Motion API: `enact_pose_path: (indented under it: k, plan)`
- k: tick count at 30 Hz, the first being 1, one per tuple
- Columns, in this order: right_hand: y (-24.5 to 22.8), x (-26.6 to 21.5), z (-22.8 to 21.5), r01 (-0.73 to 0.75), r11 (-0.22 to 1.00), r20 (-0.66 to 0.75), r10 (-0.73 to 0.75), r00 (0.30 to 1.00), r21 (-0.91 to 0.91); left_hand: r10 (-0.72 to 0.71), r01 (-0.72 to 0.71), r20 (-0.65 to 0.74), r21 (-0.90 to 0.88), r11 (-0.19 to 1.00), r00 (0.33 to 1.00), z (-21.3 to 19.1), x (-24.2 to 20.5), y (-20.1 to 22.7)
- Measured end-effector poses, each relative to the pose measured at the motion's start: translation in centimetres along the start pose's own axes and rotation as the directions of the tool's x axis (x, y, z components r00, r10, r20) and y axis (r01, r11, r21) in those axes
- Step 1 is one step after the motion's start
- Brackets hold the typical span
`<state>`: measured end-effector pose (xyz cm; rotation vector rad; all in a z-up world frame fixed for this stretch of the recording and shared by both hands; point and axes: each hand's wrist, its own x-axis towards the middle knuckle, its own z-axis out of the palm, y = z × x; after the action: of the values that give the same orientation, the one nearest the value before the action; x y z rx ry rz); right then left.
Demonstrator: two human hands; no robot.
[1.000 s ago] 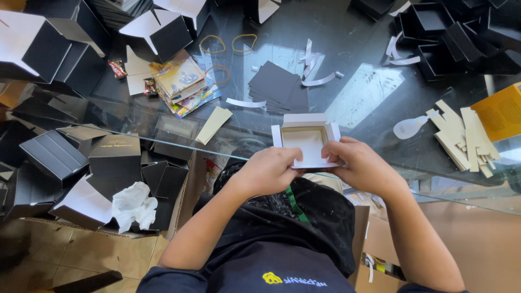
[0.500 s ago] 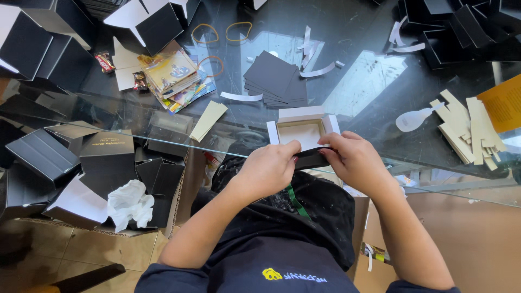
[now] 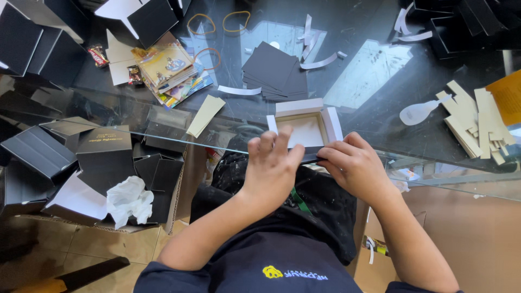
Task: The person assembles small black and white cardboard boxes by folding the sides and inserting pre-cut inserts. They repeatedly pick up flat pieces, fold them into box shapes, and place inserts inside. The process is repeated multiple times on a glass table cluttered with box parts.
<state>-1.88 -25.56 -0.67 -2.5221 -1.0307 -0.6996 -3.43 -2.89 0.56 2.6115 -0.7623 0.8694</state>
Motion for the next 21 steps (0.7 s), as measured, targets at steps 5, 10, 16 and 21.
enact_pose_path:
  k: [5, 10, 16, 21]
  plan:
    - [0.3, -0.5, 0.2, -0.006, 1.000, -0.002, 0.006, 1.000, 0.001, 0.148, -0.148, -0.013, -0.067, 0.987, 0.989, 2.9, -1.8, -0.5]
    - [0.3, -0.6, 0.3, -0.034, 0.997, 0.006, 0.035, 0.999, -0.075, 0.186, -0.182, 0.008, -0.147, 0.972, 0.983, 3.6, -1.5, -0.7]
    - [-0.4, -0.6, 1.1, -0.073, 0.984, 0.075, 0.086, 0.993, -0.164, 0.170, -0.171, 0.060, 0.016, 0.985, 0.984, 4.4, -1.3, 1.6]
    - [-2.4, 0.2, 2.0, -0.064, 0.978, 0.007, 0.067, 0.998, -0.196, 0.081, -0.083, 0.119, 0.015, 0.996, 0.990, 6.0, -2.1, 2.5]
